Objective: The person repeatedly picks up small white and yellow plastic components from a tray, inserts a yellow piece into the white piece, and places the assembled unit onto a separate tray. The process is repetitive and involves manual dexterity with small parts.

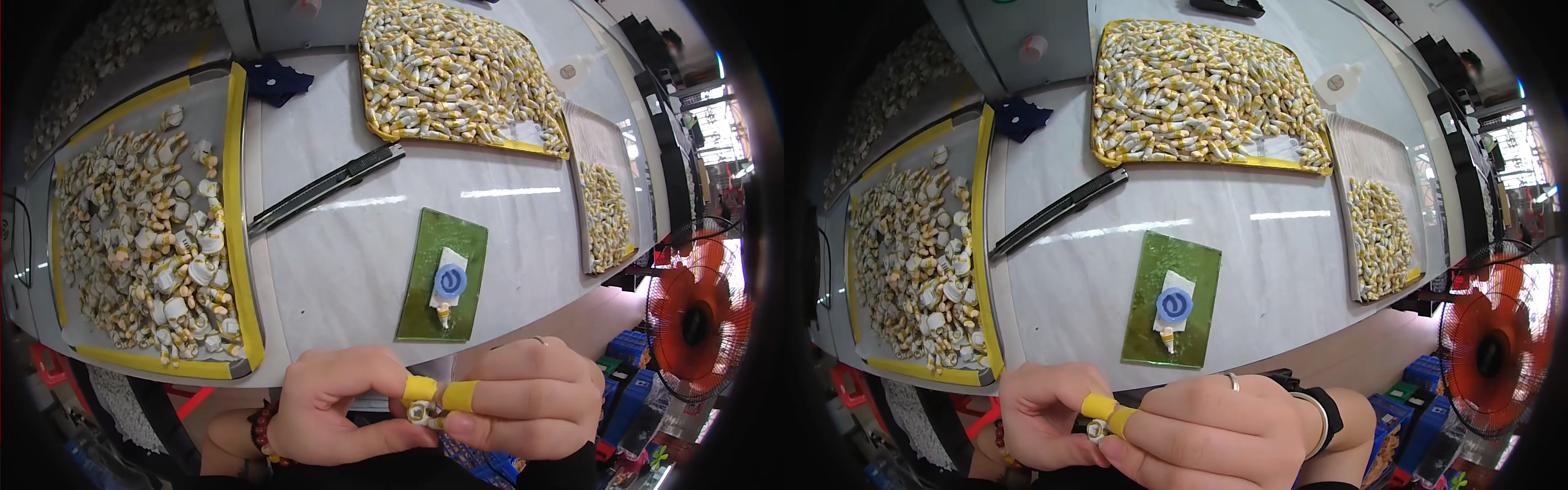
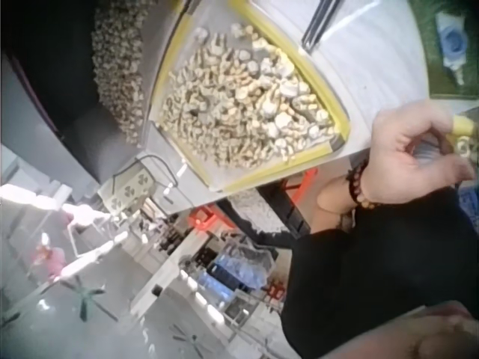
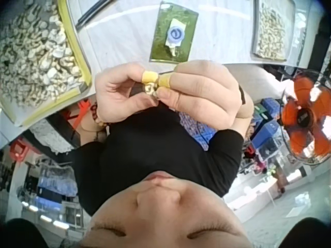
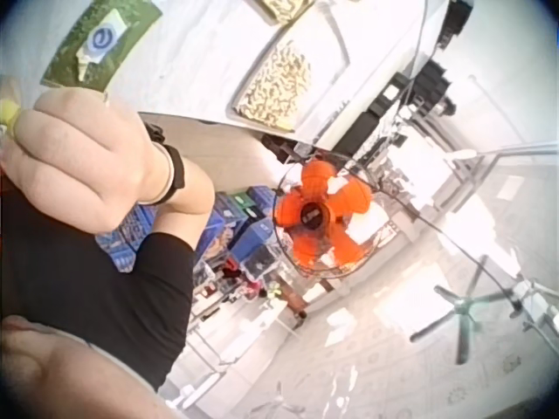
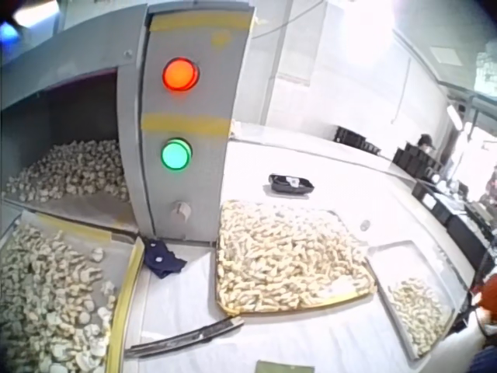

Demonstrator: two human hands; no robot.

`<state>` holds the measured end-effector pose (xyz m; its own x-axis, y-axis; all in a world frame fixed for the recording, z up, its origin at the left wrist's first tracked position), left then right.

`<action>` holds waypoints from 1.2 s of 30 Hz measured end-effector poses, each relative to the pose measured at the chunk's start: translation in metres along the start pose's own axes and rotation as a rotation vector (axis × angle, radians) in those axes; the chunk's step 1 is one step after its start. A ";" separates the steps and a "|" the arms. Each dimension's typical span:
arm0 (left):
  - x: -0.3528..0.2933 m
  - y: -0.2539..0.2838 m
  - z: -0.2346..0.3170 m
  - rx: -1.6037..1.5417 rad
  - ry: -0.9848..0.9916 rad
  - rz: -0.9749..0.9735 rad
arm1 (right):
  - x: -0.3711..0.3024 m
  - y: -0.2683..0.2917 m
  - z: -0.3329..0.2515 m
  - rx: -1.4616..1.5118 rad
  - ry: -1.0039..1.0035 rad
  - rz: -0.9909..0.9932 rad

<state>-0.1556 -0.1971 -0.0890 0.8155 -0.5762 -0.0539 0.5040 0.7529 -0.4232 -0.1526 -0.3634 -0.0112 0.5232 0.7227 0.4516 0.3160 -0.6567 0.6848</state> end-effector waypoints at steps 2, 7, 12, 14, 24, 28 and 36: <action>0.002 -0.002 0.000 0.019 0.002 -0.016 | -0.002 0.003 -0.001 -0.013 -0.002 -0.020; 0.004 -0.008 0.000 -0.046 0.037 -0.041 | -0.005 0.013 -0.006 -0.091 0.046 0.039; -0.004 -0.009 -0.002 -0.356 0.180 0.087 | -0.030 0.073 0.002 -0.714 -0.192 0.493; -0.004 -0.006 -0.006 -0.376 0.175 0.094 | -0.059 0.122 0.035 -0.828 -0.424 0.539; -0.014 0.008 -0.014 -0.623 0.195 -0.041 | -0.146 0.152 0.131 -0.693 -0.925 0.128; -0.013 0.011 -0.014 -0.633 0.173 -0.057 | -0.143 0.152 0.132 -0.743 -0.947 0.102; -0.013 0.012 -0.013 -0.638 0.150 -0.104 | -0.132 0.151 0.118 -0.818 -0.823 0.280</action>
<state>-0.1635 -0.1845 -0.1051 0.6998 -0.7087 -0.0895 0.2730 0.3811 -0.8833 -0.0802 -0.5828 -0.0352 0.9380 0.0252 0.3458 -0.3321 -0.2216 0.9168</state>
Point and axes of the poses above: each hand's wrist, its own x-axis towards the middle knuckle, its own y-axis out of the back of the hand, z = x × y, the point moved 3 cm from there along x, towards the middle knuckle, and after that the axes turned 6 degrees about y, right-handed, at the moved point
